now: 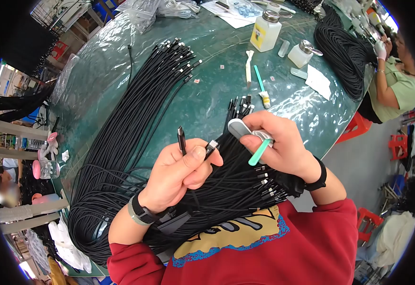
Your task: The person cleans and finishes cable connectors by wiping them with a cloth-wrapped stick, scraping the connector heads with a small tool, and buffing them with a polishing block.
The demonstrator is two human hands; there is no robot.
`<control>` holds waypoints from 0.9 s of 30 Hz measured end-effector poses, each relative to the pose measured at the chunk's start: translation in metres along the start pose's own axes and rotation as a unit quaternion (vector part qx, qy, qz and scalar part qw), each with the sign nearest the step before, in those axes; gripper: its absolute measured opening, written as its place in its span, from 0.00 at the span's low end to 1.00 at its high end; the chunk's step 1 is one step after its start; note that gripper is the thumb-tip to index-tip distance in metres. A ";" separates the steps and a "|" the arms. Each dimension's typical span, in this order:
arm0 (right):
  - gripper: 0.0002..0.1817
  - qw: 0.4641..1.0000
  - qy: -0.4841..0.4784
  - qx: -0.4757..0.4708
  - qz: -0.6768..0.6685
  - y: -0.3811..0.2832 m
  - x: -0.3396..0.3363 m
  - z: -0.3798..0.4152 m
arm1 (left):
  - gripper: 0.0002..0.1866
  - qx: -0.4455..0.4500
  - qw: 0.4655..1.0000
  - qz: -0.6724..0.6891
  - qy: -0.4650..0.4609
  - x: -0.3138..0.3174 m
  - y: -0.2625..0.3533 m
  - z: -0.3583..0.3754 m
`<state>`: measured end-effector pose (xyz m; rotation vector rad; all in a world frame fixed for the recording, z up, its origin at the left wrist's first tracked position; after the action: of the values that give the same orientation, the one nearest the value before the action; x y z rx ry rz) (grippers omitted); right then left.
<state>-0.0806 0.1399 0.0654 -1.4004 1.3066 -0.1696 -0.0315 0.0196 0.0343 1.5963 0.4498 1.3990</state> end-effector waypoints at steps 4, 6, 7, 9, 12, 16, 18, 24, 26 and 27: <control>0.09 0.996 0.017 0.034 -0.080 -0.007 -0.004 -0.002 | 0.15 0.005 1.000 -0.015 0.003 0.000 0.000 0.001; 0.09 0.989 0.020 0.041 -0.143 -0.010 -0.003 -0.003 | 0.15 0.001 1.000 -0.019 0.017 0.002 -0.001 0.000; 0.09 0.989 0.021 0.042 -0.143 -0.012 -0.002 -0.004 | 0.14 -0.002 0.999 -0.023 0.032 0.001 -0.001 0.000; 0.09 0.981 0.010 0.042 -0.188 -0.019 0.001 -0.004 | 0.14 -0.006 0.999 -0.027 0.047 0.000 -0.003 0.000; 0.09 0.983 -0.011 0.051 -0.176 -0.025 0.004 -0.009 | 0.13 -0.018 0.996 -0.074 0.053 -0.004 -0.006 0.002; 0.08 0.993 -0.035 0.076 -0.083 -0.019 0.013 -0.022 | 0.13 0.025 0.970 -0.228 0.082 -0.003 -0.005 0.004; 0.08 0.995 -0.016 0.090 -0.037 -0.010 0.014 -0.028 | 0.13 0.039 0.951 -0.305 0.045 0.009 -0.009 0.001; 0.10 0.981 0.030 0.164 -0.101 0.008 -0.002 -0.029 | 0.14 0.253 0.816 -0.520 0.004 0.015 0.009 -0.012; 0.10 0.976 0.067 0.174 -0.113 0.010 -0.017 -0.023 | 0.14 0.194 0.908 -0.368 0.040 0.003 0.007 -0.009; 0.10 0.976 0.066 0.174 -0.112 0.009 -0.020 -0.021 | 0.13 0.128 0.968 -0.204 0.070 -0.003 0.002 -0.009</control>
<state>-0.1083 0.1446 0.0761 -1.2459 1.1546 -0.6236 -0.0411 0.0202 0.0334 1.4984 1.0183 1.1716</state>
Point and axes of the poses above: each hand's wrist, its own z-axis away from the middle knuckle, its own x-axis out of the palm, y = z × x, the point moved 8 cm from there along -z, towards the middle knuckle, and after that the axes turned 4 degrees about x, right-handed, at the moved point
